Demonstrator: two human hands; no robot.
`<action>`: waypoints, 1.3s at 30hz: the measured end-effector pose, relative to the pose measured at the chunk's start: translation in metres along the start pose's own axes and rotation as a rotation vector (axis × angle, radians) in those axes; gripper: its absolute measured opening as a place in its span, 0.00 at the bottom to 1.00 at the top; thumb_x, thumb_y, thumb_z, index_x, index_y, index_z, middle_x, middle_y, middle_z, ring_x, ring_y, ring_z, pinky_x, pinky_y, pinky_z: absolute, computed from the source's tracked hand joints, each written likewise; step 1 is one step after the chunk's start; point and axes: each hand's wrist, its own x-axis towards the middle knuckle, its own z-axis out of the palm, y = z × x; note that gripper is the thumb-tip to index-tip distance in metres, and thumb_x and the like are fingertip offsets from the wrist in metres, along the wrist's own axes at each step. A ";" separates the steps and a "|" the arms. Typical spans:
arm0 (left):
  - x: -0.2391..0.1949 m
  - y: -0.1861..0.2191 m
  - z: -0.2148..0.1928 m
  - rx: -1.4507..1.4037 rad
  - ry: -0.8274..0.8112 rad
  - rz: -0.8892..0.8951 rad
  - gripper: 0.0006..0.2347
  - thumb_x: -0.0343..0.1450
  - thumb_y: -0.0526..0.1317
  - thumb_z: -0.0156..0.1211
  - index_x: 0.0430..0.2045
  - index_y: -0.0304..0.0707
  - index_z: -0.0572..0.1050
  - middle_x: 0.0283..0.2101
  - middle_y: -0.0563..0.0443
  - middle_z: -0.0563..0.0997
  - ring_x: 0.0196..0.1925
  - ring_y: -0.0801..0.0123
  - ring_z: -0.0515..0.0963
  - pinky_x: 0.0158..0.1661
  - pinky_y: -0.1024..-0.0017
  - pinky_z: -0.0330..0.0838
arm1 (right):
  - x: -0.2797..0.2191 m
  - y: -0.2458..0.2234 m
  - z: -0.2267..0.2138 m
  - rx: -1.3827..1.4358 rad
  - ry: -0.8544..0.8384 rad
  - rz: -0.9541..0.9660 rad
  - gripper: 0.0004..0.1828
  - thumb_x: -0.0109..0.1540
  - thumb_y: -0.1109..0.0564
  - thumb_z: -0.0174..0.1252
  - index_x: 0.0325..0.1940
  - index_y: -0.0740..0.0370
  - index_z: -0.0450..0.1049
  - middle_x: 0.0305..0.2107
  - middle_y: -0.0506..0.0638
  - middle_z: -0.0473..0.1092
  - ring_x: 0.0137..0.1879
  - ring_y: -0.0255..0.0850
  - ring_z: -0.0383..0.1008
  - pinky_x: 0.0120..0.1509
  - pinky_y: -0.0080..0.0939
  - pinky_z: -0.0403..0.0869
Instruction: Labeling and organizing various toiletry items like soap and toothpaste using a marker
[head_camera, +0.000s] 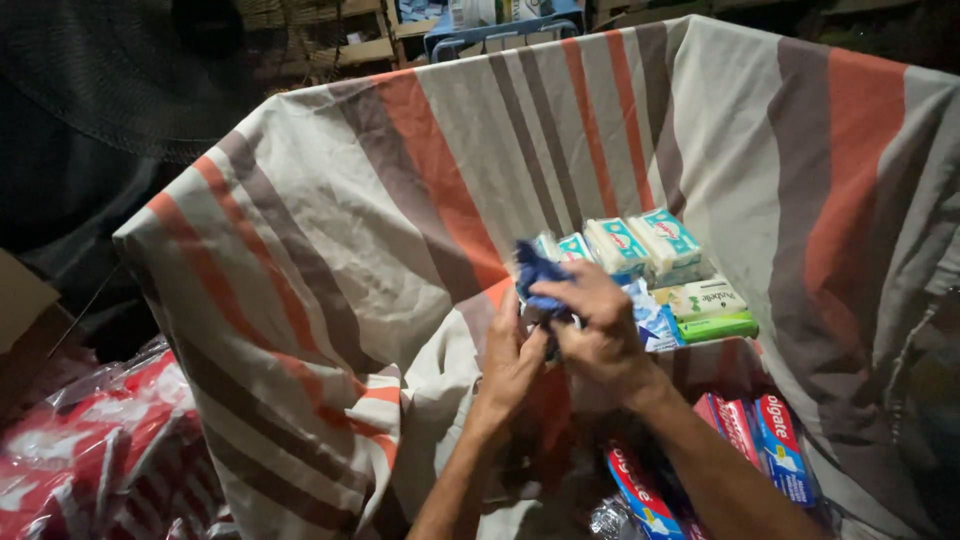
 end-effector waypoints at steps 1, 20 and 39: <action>-0.008 -0.026 0.000 0.001 -0.002 -0.001 0.18 0.67 0.32 0.55 0.53 0.33 0.72 0.43 0.38 0.80 0.44 0.62 0.76 0.50 0.59 0.74 | 0.001 -0.004 0.002 0.001 0.002 0.002 0.23 0.49 0.70 0.66 0.45 0.52 0.84 0.40 0.58 0.74 0.46 0.60 0.78 0.53 0.55 0.76; 0.010 0.030 -0.002 -0.062 -0.004 -0.009 0.17 0.66 0.31 0.57 0.51 0.31 0.72 0.42 0.42 0.79 0.43 0.64 0.75 0.47 0.60 0.75 | -0.001 0.021 -0.005 -0.064 0.022 -0.045 0.21 0.53 0.70 0.61 0.47 0.57 0.84 0.39 0.57 0.75 0.44 0.57 0.77 0.52 0.52 0.76; 0.016 0.053 0.001 -0.237 0.313 -0.382 0.13 0.79 0.50 0.52 0.43 0.42 0.78 0.35 0.50 0.78 0.38 0.68 0.73 0.41 0.67 0.75 | -0.021 0.023 0.013 0.046 -0.178 -0.067 0.32 0.50 0.61 0.61 0.61 0.52 0.79 0.50 0.58 0.69 0.54 0.59 0.76 0.60 0.52 0.75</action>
